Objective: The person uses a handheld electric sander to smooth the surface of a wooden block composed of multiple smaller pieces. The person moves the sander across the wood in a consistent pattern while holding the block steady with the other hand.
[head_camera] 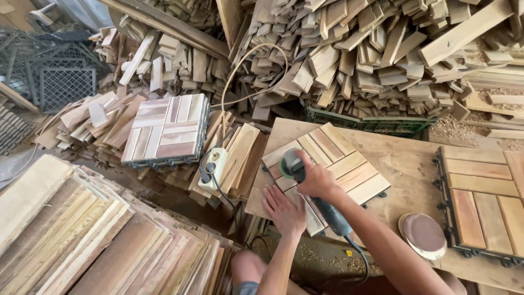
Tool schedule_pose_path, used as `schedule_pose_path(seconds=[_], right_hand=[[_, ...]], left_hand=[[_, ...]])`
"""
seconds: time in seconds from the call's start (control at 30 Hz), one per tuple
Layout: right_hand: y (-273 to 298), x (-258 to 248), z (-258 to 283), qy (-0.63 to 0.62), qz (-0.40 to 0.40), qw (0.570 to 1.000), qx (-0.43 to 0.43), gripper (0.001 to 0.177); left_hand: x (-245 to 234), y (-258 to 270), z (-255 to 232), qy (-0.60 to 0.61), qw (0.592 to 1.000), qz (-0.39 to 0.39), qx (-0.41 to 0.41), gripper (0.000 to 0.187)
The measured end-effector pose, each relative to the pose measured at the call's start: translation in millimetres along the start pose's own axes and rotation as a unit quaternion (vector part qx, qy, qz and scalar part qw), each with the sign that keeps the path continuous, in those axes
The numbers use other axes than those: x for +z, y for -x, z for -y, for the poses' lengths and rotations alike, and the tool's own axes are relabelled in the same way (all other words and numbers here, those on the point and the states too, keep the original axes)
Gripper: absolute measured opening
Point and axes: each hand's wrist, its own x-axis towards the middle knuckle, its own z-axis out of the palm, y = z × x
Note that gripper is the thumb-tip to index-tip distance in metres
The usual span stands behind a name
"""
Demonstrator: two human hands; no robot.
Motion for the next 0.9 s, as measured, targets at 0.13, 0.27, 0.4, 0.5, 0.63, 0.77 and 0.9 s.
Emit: schedule_pose_path(seconds=[0.13, 0.27, 0.4, 0.5, 0.63, 0.77, 0.9], right_hand=[[11, -2, 0, 0.022, 0.004, 1.000, -0.022, 0.099], [8, -10, -24, -0.004, -0.013, 1.000, 0.002, 0.102], [-16, -14, -78, -0.013, -0.051, 0.997, 0.058, 0.097], [-6, -44, -113, -0.069, -0.072, 0.992, 0.079, 0.097], [-4, -60, -159, -0.116, -0.086, 0.982, 0.119, 0.100], [2, -56, -199, -0.343, -0.176, 0.904, 0.184, 0.117], [26, -71, -209, -0.556, -0.217, 0.775, 0.207, 0.103]], left_hand=[[-5, 9, -2, 0.024, 1.000, 0.009, -0.009, 0.087], [-16, 13, -7, -0.009, 1.000, 0.027, -0.007, 0.080], [-7, 12, -4, -0.048, 0.998, 0.037, -0.014, 0.082], [-11, 10, -5, -0.041, 0.997, 0.056, -0.015, 0.081], [-4, 9, -1, -0.027, 0.999, 0.031, 0.001, 0.081], [4, 12, 6, -0.040, 0.999, 0.008, 0.007, 0.078], [22, 5, 15, -0.042, 0.999, -0.008, 0.019, 0.084]])
